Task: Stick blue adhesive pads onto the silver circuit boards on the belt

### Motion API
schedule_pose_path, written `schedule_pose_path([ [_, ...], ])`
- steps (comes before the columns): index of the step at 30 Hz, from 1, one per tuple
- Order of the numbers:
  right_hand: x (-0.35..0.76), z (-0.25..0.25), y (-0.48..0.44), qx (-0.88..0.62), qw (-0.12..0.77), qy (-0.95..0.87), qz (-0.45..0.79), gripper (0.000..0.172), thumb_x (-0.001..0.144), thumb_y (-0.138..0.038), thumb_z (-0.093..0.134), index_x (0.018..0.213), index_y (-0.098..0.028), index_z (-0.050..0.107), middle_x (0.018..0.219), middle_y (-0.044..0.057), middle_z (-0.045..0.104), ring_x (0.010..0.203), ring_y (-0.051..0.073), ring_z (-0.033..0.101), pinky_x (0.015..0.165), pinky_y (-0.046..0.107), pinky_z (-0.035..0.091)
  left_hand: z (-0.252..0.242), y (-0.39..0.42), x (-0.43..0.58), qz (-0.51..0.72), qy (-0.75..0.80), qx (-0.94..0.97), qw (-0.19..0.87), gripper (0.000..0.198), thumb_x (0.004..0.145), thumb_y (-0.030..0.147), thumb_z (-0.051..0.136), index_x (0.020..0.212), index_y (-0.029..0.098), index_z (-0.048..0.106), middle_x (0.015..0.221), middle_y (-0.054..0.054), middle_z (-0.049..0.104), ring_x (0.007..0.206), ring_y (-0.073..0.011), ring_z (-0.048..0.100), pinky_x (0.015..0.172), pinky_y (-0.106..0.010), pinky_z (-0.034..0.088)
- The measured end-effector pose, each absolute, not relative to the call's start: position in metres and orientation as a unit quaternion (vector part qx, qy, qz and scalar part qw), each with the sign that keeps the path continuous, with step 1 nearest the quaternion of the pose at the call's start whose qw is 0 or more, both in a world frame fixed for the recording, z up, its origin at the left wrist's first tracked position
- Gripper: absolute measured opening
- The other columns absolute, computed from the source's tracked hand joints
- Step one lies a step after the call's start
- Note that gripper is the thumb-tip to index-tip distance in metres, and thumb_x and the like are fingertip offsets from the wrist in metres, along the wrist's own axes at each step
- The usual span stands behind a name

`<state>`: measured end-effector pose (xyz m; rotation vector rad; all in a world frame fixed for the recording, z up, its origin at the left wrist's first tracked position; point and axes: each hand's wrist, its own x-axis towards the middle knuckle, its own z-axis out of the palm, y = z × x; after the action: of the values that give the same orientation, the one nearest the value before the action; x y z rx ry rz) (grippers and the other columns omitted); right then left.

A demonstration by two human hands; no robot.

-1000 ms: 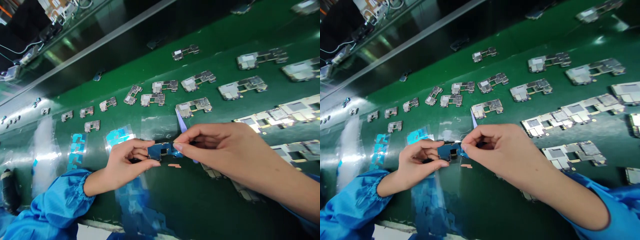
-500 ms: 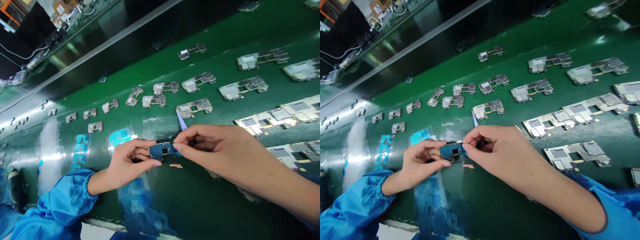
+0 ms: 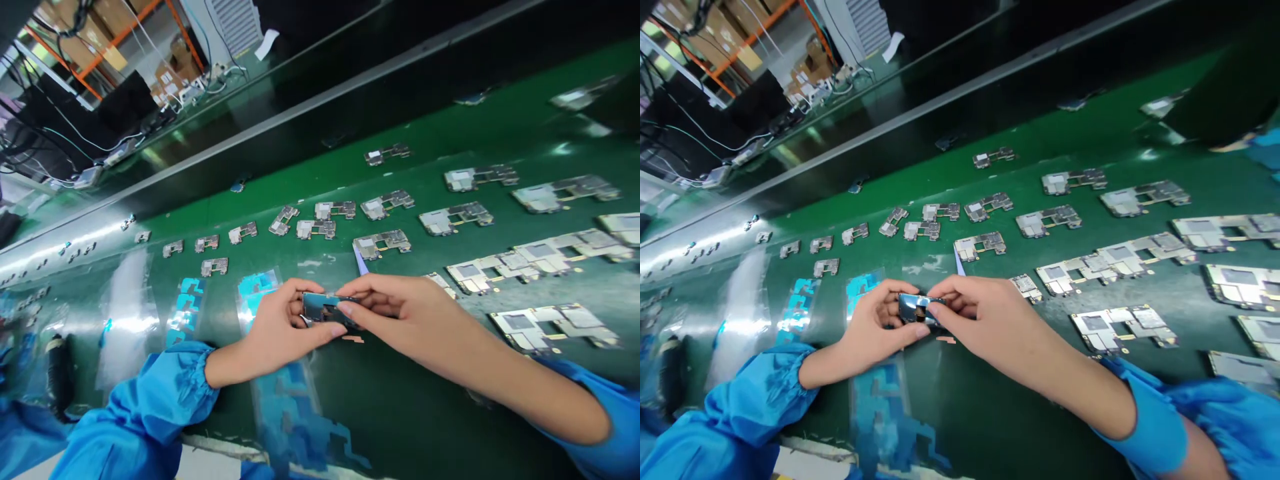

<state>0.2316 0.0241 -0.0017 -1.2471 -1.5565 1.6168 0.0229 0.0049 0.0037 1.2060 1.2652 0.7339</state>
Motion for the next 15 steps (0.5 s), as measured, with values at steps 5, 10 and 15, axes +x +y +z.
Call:
schedule_pose_path([
  [5, 0.227, -0.003, 0.022, -0.461, 0.290, -0.573, 0.613, 0.025, 0.086, -0.043, 0.066, 0.094, -0.021, 0.074, 0.084, 0.006, 0.080, 0.075, 0.022, 0.077, 0.068, 0.033, 0.063, 0.003, 0.010, 0.028, 0.306, 0.477, 0.439, 0.697, 0.041, 0.084, 0.048, 0.076, 0.103, 0.014, 0.063, 0.072, -0.006, 0.075, 0.065, -0.0198, 0.076, 0.051, -0.023, 0.059],
  [10, 0.231, 0.005, 0.027, -0.492, 0.330, -0.578, 0.562, 0.031, 0.085, -0.047, 0.067, 0.099, -0.020, 0.073, 0.083, 0.007, 0.078, 0.074, 0.022, 0.075, 0.067, 0.033, 0.062, 0.028, 0.034, 0.012, 0.261, 0.464, 0.456, 0.713, 0.044, 0.085, 0.048, 0.076, 0.108, 0.013, 0.065, 0.089, -0.012, 0.079, 0.081, -0.0239, 0.079, 0.064, -0.030, 0.063],
  [15, 0.243, 0.018, 0.023, -0.449, 0.344, -0.741, 0.361, 0.021, 0.091, -0.042, 0.066, 0.094, -0.022, 0.072, 0.087, 0.006, 0.074, 0.076, 0.021, 0.069, 0.069, 0.035, 0.058, 0.057, 0.149, -0.003, 0.464, 0.530, 0.600, 0.378, 0.019, 0.099, 0.037, 0.059, 0.094, 0.018, 0.060, 0.086, -0.005, 0.076, 0.073, -0.0154, 0.071, 0.056, -0.023, 0.050],
])
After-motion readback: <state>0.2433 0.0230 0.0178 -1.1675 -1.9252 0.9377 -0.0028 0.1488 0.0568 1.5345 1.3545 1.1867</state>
